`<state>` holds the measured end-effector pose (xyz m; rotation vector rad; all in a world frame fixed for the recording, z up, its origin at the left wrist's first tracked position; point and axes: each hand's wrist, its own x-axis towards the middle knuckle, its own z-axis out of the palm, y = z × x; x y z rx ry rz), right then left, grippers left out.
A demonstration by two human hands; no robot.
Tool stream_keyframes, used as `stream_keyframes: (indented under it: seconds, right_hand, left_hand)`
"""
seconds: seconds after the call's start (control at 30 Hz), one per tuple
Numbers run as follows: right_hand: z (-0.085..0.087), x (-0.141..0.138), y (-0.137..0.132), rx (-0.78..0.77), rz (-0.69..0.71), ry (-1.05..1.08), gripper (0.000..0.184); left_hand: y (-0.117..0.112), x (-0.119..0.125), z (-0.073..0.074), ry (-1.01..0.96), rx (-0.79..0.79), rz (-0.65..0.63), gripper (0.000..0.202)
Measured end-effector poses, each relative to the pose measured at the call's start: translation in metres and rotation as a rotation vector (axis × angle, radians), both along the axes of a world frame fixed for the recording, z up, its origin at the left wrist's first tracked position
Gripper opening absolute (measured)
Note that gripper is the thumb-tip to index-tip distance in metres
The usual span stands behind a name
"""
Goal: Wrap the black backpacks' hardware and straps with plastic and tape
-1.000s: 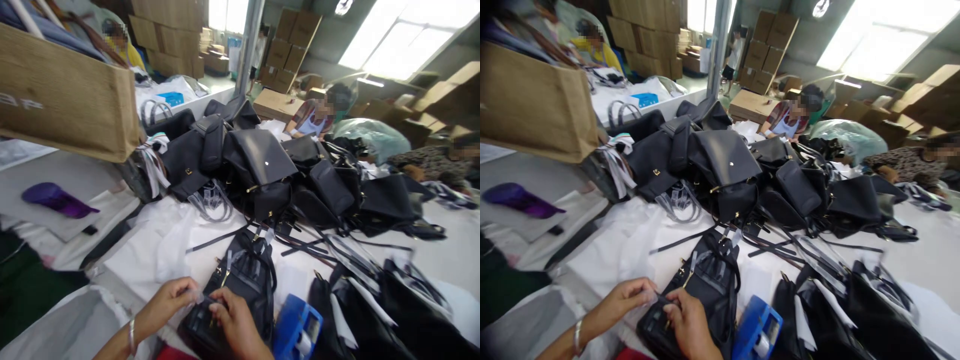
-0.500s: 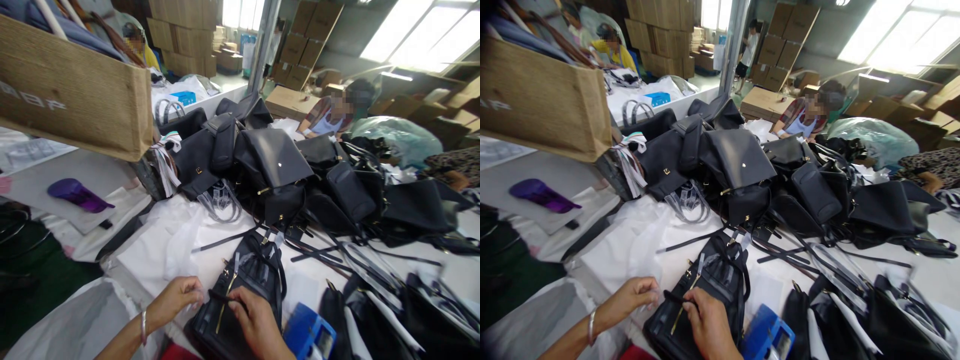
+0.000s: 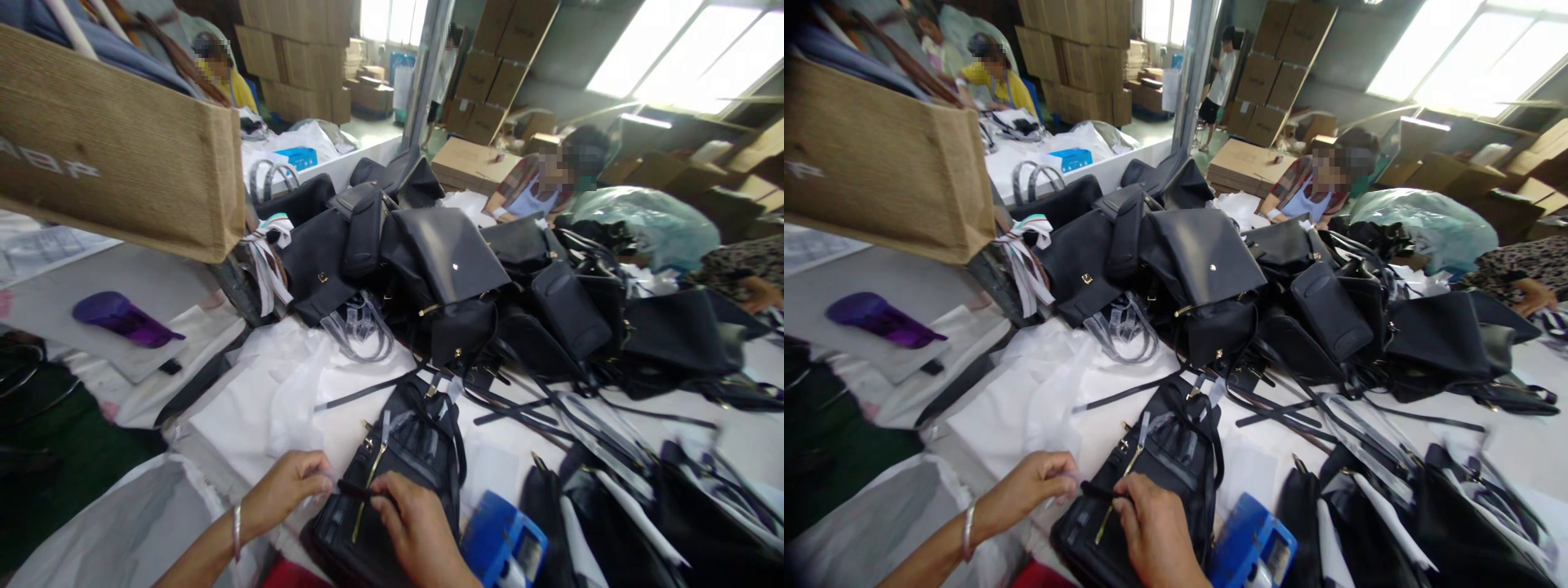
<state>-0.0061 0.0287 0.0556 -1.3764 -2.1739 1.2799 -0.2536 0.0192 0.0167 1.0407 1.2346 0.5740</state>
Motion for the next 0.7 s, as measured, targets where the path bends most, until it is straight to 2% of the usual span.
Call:
stream_keyframes:
  seconds: [0.17, 0.33, 0.47, 0.6, 0.7]
  right_hand:
    - [0.002, -0.008, 0.003, 0.013, 0.064, -0.018, 0.017]
    - [-0.008, -0.027, 0.001, -0.007, 0.116, -0.007, 0.025]
    - [-0.015, -0.014, 0.001, 0.018, 0.080, -0.065, 0.033]
    - [-0.020, 0.004, 0.006, 0.041, 0.002, -0.117, 0.012]
    - [-0.025, 0.000, 0.006, 0.021, -0.005, -0.047, 0.019]
  left_hand:
    - [-0.004, 0.008, 0.001, 0.060, 0.023, -0.079, 0.020]
    - [-0.011, 0.023, 0.000, 0.073, 0.002, -0.155, 0.028]
    - [-0.011, 0.021, -0.005, 0.129, 0.014, -0.142, 0.035]
    - [-0.005, 0.019, -0.008, 0.177, 0.030, -0.125, 0.041]
    - [0.002, 0.026, -0.010, 0.254, 0.100, -0.190, 0.044]
